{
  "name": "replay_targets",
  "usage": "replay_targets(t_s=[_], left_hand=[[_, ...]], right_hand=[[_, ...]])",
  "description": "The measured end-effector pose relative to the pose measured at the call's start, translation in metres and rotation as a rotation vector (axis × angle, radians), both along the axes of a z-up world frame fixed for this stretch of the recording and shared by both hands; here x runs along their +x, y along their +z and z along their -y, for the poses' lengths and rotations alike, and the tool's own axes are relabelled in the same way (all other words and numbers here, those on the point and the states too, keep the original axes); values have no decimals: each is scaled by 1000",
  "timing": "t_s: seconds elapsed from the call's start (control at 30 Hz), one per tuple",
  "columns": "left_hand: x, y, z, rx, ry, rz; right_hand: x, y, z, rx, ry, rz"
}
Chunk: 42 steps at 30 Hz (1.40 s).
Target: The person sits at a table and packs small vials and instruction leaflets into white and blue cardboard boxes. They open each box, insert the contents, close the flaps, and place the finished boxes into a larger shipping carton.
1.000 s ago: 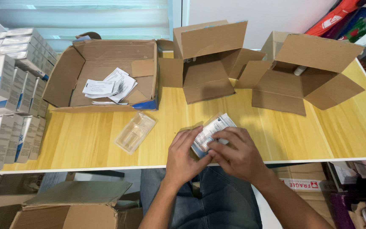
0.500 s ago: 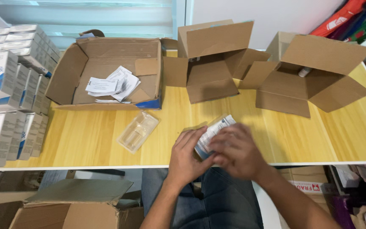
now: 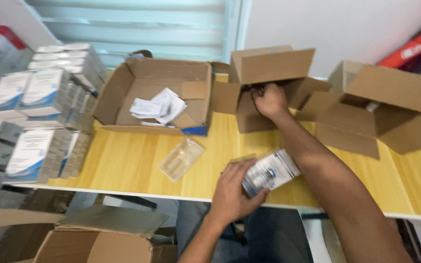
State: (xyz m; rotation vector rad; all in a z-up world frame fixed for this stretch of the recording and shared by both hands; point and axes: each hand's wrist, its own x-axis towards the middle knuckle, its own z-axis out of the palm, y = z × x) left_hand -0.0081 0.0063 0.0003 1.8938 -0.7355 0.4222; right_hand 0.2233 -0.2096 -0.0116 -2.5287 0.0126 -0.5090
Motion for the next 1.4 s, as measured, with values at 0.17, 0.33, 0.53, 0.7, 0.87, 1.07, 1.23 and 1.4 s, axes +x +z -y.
replay_targets(t_s=[0.17, 0.33, 0.53, 0.7, 0.87, 1.07, 1.23, 1.4], left_hand=[[-3, -1, -1, 16, 0, -46], [-1, -3, -1, 31, -5, -42], [-2, 0, 0, 26, 2, -52], [-3, -1, 1, 20, -7, -75], [-3, -3, 1, 15, -1, -59], [-1, -4, 2, 8, 23, -42], [-1, -7, 3, 0, 34, -3], [-2, -6, 4, -1, 37, 5]], right_hand=[[35, -26, 9, -2, 8, 89], [47, -41, 14, -21, 30, 184], [49, -43, 14, -83, 30, 256], [35, -35, 17, -35, 6, 168], [-7, -22, 16, 625, -52, -188], [-96, 18, 21, 889, 270, -244], [-179, 47, 17, 809, 316, -119], [-224, 49, 3, 571, 213, -130]])
